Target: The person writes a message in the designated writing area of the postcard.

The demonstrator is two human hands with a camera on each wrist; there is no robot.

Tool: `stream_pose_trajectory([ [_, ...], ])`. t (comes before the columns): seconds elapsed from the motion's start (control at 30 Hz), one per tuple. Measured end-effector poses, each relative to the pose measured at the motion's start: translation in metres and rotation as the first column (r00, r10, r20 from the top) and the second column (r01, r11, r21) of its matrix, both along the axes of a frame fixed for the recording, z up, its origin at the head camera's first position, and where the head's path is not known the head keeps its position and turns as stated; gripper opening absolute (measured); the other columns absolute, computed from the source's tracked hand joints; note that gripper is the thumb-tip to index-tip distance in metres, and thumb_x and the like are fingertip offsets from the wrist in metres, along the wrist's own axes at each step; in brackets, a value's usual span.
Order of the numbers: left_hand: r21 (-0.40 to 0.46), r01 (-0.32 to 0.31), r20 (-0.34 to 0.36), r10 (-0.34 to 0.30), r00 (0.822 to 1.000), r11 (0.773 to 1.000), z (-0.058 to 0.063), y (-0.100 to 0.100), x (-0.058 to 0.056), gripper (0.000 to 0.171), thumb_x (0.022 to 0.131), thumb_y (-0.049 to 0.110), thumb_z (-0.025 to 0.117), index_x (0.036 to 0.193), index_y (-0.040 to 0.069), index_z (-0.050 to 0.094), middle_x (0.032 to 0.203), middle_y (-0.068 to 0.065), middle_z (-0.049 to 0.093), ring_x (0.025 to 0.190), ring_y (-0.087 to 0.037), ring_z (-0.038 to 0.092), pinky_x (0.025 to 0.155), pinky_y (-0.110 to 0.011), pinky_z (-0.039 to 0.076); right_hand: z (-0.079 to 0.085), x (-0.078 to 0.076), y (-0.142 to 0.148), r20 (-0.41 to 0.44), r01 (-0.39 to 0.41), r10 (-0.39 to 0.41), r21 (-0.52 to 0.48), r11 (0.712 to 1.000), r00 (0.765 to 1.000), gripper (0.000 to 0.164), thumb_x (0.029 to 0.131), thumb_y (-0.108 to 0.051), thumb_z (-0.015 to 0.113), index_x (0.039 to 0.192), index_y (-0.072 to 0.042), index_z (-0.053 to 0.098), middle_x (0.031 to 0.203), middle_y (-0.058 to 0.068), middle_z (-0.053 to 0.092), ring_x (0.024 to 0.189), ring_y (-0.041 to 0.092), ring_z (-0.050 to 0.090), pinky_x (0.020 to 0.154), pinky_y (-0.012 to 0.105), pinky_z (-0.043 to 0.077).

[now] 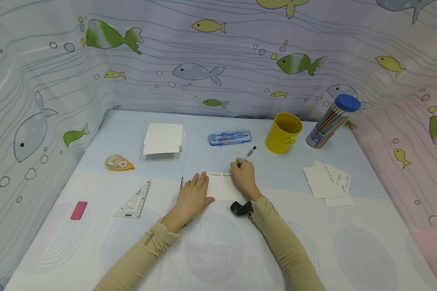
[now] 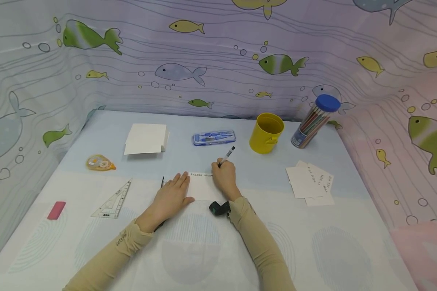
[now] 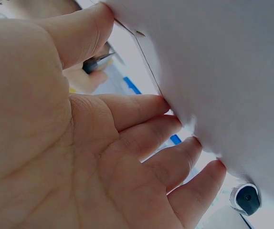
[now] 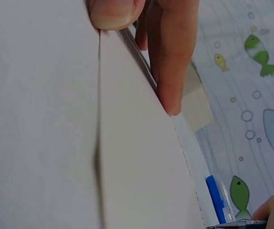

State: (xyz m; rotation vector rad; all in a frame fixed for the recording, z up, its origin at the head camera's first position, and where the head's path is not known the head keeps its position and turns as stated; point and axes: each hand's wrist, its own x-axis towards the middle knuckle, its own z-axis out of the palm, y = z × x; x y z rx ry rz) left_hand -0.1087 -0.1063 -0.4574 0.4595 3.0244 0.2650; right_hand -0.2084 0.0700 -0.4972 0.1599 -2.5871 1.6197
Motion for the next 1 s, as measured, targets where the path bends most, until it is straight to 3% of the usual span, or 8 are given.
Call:
stream_pose_trajectory([
  [0.3,0.002,0.003,-0.007,-0.003,1.000,1.000,0.0020,0.0001,0.0001,0.073,0.090,0.043,0.064,0.141,-0.006,0.045,0.149,-0.022,0.042,0.138,-0.040,0.040,0.108,-0.053,0.041,0.0005,-0.0009,-0.0002,-0.019,-0.009,0.010,0.051,0.999,1.000,0.036,0.087,-0.007,0.045,0.054,-0.014,0.033,0.042,-0.006,0.028,0.036,0.009,0.028,0.038,0.020,0.019],
  [0.57,0.002,-0.002,0.007,0.002,1.000,1.000,0.0023,0.0005,0.0005,0.073,0.090,0.043,0.064,0.141,-0.006,0.044,0.150,-0.022,0.041,0.139,-0.039,0.040,0.109,-0.053,0.040,0.0023,0.0007,0.0004,0.005,-0.005,0.005,-0.008,1.000,1.000,0.036,0.087,-0.006,0.045,0.054,-0.014,0.032,0.042,-0.006,0.028,0.037,0.009,0.026,0.038,0.020,0.019],
  [1.0,-0.006,-0.003,0.002,0.003,1.000,1.000,-0.0002,0.0003,-0.0001,0.074,0.090,0.043,0.063,0.142,-0.006,0.044,0.150,-0.021,0.041,0.139,-0.039,0.039,0.109,-0.053,0.040,0.0031,0.0004,0.0000,-0.022,-0.020,0.021,0.044,0.999,1.000,0.036,0.087,-0.006,0.044,0.054,-0.013,0.032,0.042,-0.006,0.027,0.037,0.008,0.024,0.039,0.020,0.017],
])
